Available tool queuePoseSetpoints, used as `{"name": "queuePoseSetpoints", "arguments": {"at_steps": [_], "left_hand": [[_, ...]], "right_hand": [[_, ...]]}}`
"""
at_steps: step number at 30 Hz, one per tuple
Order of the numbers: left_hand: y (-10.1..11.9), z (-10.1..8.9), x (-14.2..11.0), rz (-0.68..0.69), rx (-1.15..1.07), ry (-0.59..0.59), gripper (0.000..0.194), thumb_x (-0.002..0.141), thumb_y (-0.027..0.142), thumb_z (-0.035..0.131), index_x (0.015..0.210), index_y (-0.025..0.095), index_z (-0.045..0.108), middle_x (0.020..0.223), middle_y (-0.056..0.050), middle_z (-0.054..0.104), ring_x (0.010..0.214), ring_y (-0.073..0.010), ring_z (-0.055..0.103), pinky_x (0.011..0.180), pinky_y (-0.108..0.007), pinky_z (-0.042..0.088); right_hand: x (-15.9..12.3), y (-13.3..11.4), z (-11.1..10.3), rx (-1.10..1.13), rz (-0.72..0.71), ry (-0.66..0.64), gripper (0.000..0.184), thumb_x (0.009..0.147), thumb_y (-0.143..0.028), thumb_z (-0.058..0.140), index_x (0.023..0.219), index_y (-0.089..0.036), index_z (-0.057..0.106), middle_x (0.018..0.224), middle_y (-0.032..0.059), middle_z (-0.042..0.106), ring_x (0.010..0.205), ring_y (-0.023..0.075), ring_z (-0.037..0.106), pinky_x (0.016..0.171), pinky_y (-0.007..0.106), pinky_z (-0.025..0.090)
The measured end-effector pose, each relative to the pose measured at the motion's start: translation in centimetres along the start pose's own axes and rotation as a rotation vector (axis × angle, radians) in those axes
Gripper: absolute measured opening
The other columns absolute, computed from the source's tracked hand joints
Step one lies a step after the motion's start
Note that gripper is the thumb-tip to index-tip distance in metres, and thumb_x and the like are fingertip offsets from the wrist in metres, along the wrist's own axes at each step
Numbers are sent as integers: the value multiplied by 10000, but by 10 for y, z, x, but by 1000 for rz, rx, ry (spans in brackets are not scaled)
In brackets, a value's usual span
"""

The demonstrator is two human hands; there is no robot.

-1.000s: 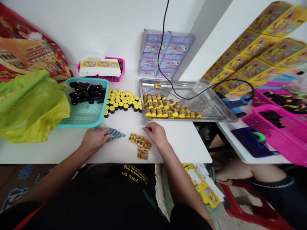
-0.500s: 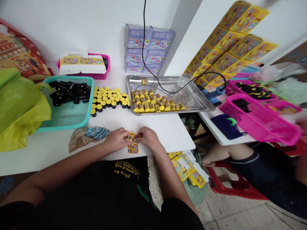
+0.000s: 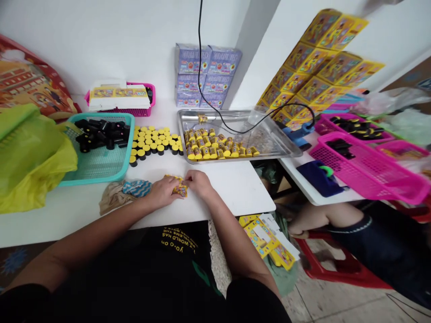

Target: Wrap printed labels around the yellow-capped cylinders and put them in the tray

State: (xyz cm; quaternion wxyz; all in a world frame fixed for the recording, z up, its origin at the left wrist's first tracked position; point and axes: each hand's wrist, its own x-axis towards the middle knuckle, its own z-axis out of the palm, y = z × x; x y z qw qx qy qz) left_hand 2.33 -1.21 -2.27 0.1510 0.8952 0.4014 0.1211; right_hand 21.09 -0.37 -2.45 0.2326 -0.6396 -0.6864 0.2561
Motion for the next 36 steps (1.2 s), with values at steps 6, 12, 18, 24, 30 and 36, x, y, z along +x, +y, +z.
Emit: {"name": "queuePoseSetpoints", "arguments": {"at_steps": [6, 12, 18, 24, 30, 36], "left_hand": [[-3, -18, 3, -50, -94, 36, 190, 869, 370, 577, 875, 195, 650, 931, -67, 622, 882, -201, 578, 746, -308, 427], [-8, -13, 11, -199, -142, 63, 261, 680, 382, 759, 723, 181, 599, 783, -45, 590, 743, -197, 553, 624, -293, 368], [-14, -5, 11, -214, -307, 132, 214, 694, 265, 730, 635, 178, 544, 727, -8, 568, 673, -144, 504, 606, -266, 338], [-11, -11, 7, -233, -661, 174, 234, 663, 294, 732, 626, 168, 538, 603, 37, 525, 572, -101, 450, 557, -236, 331], [-17, -16, 5, -206, -906, 79, 286, 696, 388, 684, 588, 161, 548, 485, 55, 453, 482, -75, 386, 481, -214, 296], [-27, -9, 7, -229, -974, 59, 227, 732, 373, 661, 690, 150, 644, 502, 45, 496, 464, -83, 440, 465, -221, 337]], "right_hand": [[-2, 6, -2, 11, -53, 168, 122, 778, -228, 558, 744, -204, 673, 793, 28, 688, 741, 167, 605, 705, 276, 445], [-35, 16, 8, 176, 45, 348, 220, 791, -417, 580, 735, -216, 651, 752, 38, 673, 661, 181, 589, 667, 312, 484], [-51, 16, 21, 256, 66, 393, 254, 775, -457, 602, 703, -218, 647, 701, 36, 643, 610, 174, 557, 597, 306, 472], [-52, -6, 12, 343, -70, 335, 220, 775, -405, 643, 877, -215, 686, 875, 55, 678, 766, 183, 613, 635, 292, 474], [-42, -20, 18, 720, -2, 83, 269, 723, -442, 694, 799, -187, 657, 718, 8, 675, 643, 151, 602, 649, 303, 506], [-34, -15, 23, 572, 76, 179, 242, 709, -435, 664, 693, -196, 630, 631, 2, 631, 568, 148, 555, 573, 283, 464]]}}
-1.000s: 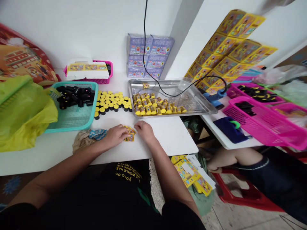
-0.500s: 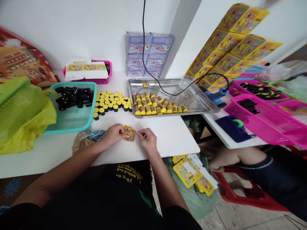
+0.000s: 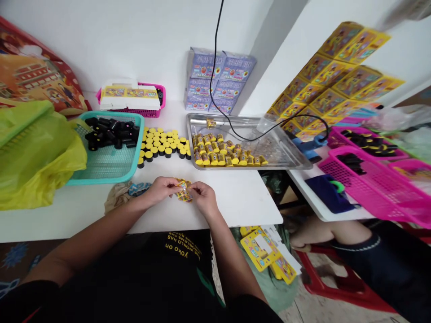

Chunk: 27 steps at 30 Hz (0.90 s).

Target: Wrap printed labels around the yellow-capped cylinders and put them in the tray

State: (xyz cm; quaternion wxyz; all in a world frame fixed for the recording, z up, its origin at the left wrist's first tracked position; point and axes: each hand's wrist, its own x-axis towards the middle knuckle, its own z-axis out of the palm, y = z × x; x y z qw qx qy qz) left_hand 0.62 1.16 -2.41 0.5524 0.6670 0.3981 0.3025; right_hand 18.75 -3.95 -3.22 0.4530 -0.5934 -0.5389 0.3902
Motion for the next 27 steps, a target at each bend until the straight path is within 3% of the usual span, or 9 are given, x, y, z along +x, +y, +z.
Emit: {"name": "queuePoseSetpoints", "arguments": {"at_steps": [4, 8, 9, 11, 13, 15, 20, 24, 27], "left_hand": [[-1, -3, 0, -38, -33, 78, 216, 670, 338, 718, 730, 148, 637, 546, 47, 525, 477, -77, 438, 461, -212, 330], [2, -4, -3, -25, -5, 70, 237, 670, 351, 720, 656, 151, 592, 506, 60, 489, 478, -71, 407, 472, -209, 300], [3, -3, -4, -20, -1, 63, 242, 673, 358, 715, 650, 152, 589, 491, 62, 476, 475, -72, 396, 471, -211, 291], [5, -2, -5, -5, -8, 49, 240, 677, 357, 706, 645, 151, 588, 485, 61, 472, 479, -75, 391, 474, -213, 286], [7, -1, -7, 18, -32, 42, 233, 677, 345, 699, 631, 149, 582, 502, 54, 485, 491, -75, 403, 484, -215, 300], [10, -2, -8, 14, -81, 62, 227, 667, 342, 707, 660, 145, 593, 530, 47, 506, 502, -76, 426, 495, -216, 321], [15, -13, -5, -123, -298, 87, 298, 667, 411, 709, 693, 139, 591, 565, 12, 558, 509, -94, 505, 449, -205, 325], [15, -24, 0, -143, -320, 320, 275, 706, 396, 657, 642, 136, 593, 547, 2, 557, 473, -82, 468, 434, -205, 315], [16, -33, 2, -133, -274, 455, 230, 701, 357, 655, 644, 141, 600, 558, -3, 577, 495, -94, 483, 448, -211, 311]], "right_hand": [[-1, 4, 1, -310, -70, 126, 214, 760, -411, 606, 749, -206, 667, 717, 39, 652, 662, 189, 595, 652, 321, 492], [-7, -3, -1, -571, -224, 263, 229, 810, -393, 575, 873, -210, 698, 819, 79, 641, 786, 226, 599, 770, 374, 496], [-8, -7, -1, -550, -249, 279, 250, 835, -401, 553, 904, -209, 698, 833, 81, 640, 792, 223, 598, 770, 372, 496], [-10, -14, -1, -425, -266, 181, 271, 861, -425, 540, 934, -212, 693, 834, 69, 642, 766, 205, 599, 719, 343, 497], [-9, -19, 2, -249, -207, 11, 266, 827, -459, 592, 858, -211, 682, 750, 39, 633, 671, 178, 580, 612, 303, 476], [-5, -23, 9, -71, -99, -55, 284, 766, -486, 656, 747, -202, 641, 624, 2, 590, 549, 146, 522, 523, 274, 430], [21, -32, 28, 141, -28, 117, 351, 675, -512, 728, 677, -193, 584, 538, -40, 530, 488, 113, 450, 503, 251, 383], [60, -40, 41, 1, -95, -4, 375, 768, -554, 618, 687, -189, 593, 558, -19, 548, 517, 134, 479, 525, 259, 386], [95, -48, 54, -374, -266, 36, 286, 859, -447, 538, 781, -183, 621, 717, 38, 627, 686, 187, 574, 645, 289, 436]]}}
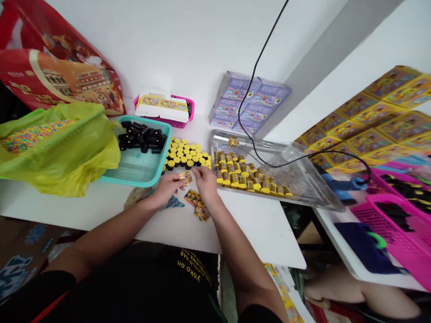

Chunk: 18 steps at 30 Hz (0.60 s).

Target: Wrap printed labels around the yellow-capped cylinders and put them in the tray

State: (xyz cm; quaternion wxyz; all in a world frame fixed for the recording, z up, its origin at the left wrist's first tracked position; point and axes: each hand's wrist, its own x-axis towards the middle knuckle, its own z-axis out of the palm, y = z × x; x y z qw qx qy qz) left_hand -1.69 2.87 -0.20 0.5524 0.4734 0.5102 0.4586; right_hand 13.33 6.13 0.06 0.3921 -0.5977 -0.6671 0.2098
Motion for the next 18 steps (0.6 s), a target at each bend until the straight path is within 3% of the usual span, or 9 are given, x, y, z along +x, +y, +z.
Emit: {"name": "queuePoseSetpoints", "arguments": {"at_steps": [2, 4, 8, 11, 14, 18], "left_hand": [[0, -3, 2, 40, 47, 41, 251, 682, 342, 674, 576, 151, 551, 532, 7, 558, 490, -93, 466, 465, -218, 312], [-2, -4, 4, 61, 91, 43, 294, 670, 336, 686, 533, 161, 494, 508, 19, 535, 482, -93, 449, 479, -227, 313], [-8, -3, 5, 107, 182, -2, 304, 655, 312, 706, 543, 170, 462, 527, 33, 520, 513, -99, 438, 501, -233, 307], [-8, -3, 4, 203, 273, -8, 307, 648, 276, 719, 542, 171, 451, 539, 43, 487, 547, -99, 416, 523, -237, 299], [-6, -3, 2, 308, 344, -21, 299, 667, 246, 713, 547, 171, 450, 548, 53, 455, 555, -94, 388, 539, -242, 293], [-6, -2, -1, 460, 430, -49, 273, 702, 183, 679, 558, 169, 447, 576, 51, 443, 565, -93, 389, 555, -242, 297]], "right_hand": [[23, -5, 10, -322, -86, -7, 173, 848, -317, 567, 906, -168, 633, 918, 96, 653, 827, 226, 602, 728, 314, 440], [40, -9, 21, -559, -97, -82, 217, 832, -255, 588, 1022, -153, 614, 1051, 142, 633, 882, 254, 611, 743, 327, 436], [55, -9, 37, -657, -67, -178, 263, 803, -263, 632, 1039, -153, 589, 1054, 152, 631, 869, 260, 619, 716, 320, 437], [49, -3, 33, -454, -70, -62, 182, 743, -251, 665, 883, -177, 575, 938, 96, 643, 803, 226, 610, 683, 308, 441], [32, -2, 11, 5, 23, 70, 238, 689, -319, 703, 760, -208, 504, 707, -4, 589, 591, 159, 564, 545, 274, 424], [2, -10, -26, 592, 132, 1, 313, 652, -366, 743, 748, -224, 480, 518, -84, 496, 375, 100, 459, 375, 226, 312]]}}
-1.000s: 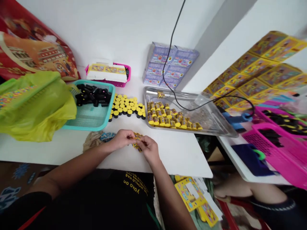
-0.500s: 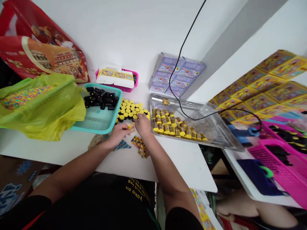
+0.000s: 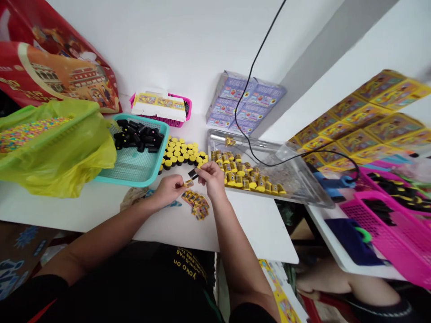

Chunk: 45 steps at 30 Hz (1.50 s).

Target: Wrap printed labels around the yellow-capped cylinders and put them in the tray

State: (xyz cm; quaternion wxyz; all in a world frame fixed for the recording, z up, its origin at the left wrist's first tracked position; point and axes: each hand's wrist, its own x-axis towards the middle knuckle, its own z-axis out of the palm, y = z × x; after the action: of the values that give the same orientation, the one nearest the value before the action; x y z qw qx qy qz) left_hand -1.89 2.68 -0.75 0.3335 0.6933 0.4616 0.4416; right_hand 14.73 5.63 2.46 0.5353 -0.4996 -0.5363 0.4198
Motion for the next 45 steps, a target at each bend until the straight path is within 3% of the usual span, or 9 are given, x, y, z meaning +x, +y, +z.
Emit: {"name": "queuePoseSetpoints", "arguments": {"at_steps": [4, 9, 14, 19, 23, 31, 38, 40, 45], "left_hand": [[-1, 3, -3, 74, 28, -46, 202, 728, 162, 666, 601, 162, 509, 604, 42, 474, 577, -93, 419, 567, -237, 320], [2, 2, -3, 120, -36, -85, 44, 743, 153, 669, 714, 155, 637, 663, 17, 559, 614, -103, 493, 588, -233, 370], [3, 0, -2, 120, -66, -109, 33, 720, 114, 669, 725, 147, 674, 680, 7, 576, 631, -100, 516, 597, -229, 384], [5, 1, -2, -98, -265, -155, 202, 718, 309, 714, 668, 131, 635, 583, 19, 548, 534, -93, 484, 490, -218, 357], [11, 0, -4, -289, -399, -277, 297, 701, 407, 722, 694, 129, 617, 542, 10, 573, 472, -105, 515, 424, -216, 374], [10, 0, -1, -342, -515, -434, 332, 698, 429, 730, 727, 113, 634, 559, -39, 634, 492, -125, 584, 449, -225, 431], [7, -4, -2, -388, -541, -398, 284, 648, 343, 773, 713, 113, 621, 536, -13, 616, 447, -96, 550, 424, -202, 406], [10, -6, -2, -376, -522, -406, 279, 634, 330, 780, 720, 108, 634, 544, -13, 620, 443, -89, 538, 416, -200, 399], [16, -7, -2, -327, -495, -439, 262, 610, 297, 792, 731, 103, 664, 607, -21, 645, 463, -75, 520, 422, -203, 406]], "right_hand": [[-24, -14, -14, 100, 14, -136, 326, 609, -331, 796, 721, -211, 515, 515, -75, 532, 366, 87, 473, 353, 213, 292], [-32, -17, -17, 22, 1, -143, 362, 586, -343, 823, 685, -207, 502, 529, -78, 526, 377, 71, 455, 358, 211, 325], [-32, -21, -23, -35, 84, -218, 372, 582, -368, 815, 694, -204, 501, 537, -77, 516, 382, 65, 428, 357, 207, 316], [-48, -25, -33, -50, 28, -267, 288, 645, -333, 758, 834, -201, 586, 579, -79, 492, 427, 62, 399, 407, 209, 292], [-67, -24, -29, -212, 2, -284, 285, 650, -320, 755, 882, -206, 633, 569, -81, 452, 457, 73, 388, 441, 218, 290], [-72, -5, -25, -256, 63, -278, 243, 653, -360, 750, 723, -184, 597, 516, -66, 461, 446, 74, 383, 422, 207, 295], [-79, -12, -32, -224, 107, -390, 221, 642, -324, 762, 747, -173, 640, 534, -55, 501, 456, 76, 402, 434, 212, 315], [-80, -17, -34, -136, 135, -371, 255, 642, -339, 771, 795, -176, 647, 561, -42, 547, 450, 83, 432, 427, 217, 334], [-73, -17, -41, 75, 94, -151, 266, 635, -360, 770, 802, -193, 648, 596, -32, 595, 418, 79, 445, 403, 220, 334]]}}
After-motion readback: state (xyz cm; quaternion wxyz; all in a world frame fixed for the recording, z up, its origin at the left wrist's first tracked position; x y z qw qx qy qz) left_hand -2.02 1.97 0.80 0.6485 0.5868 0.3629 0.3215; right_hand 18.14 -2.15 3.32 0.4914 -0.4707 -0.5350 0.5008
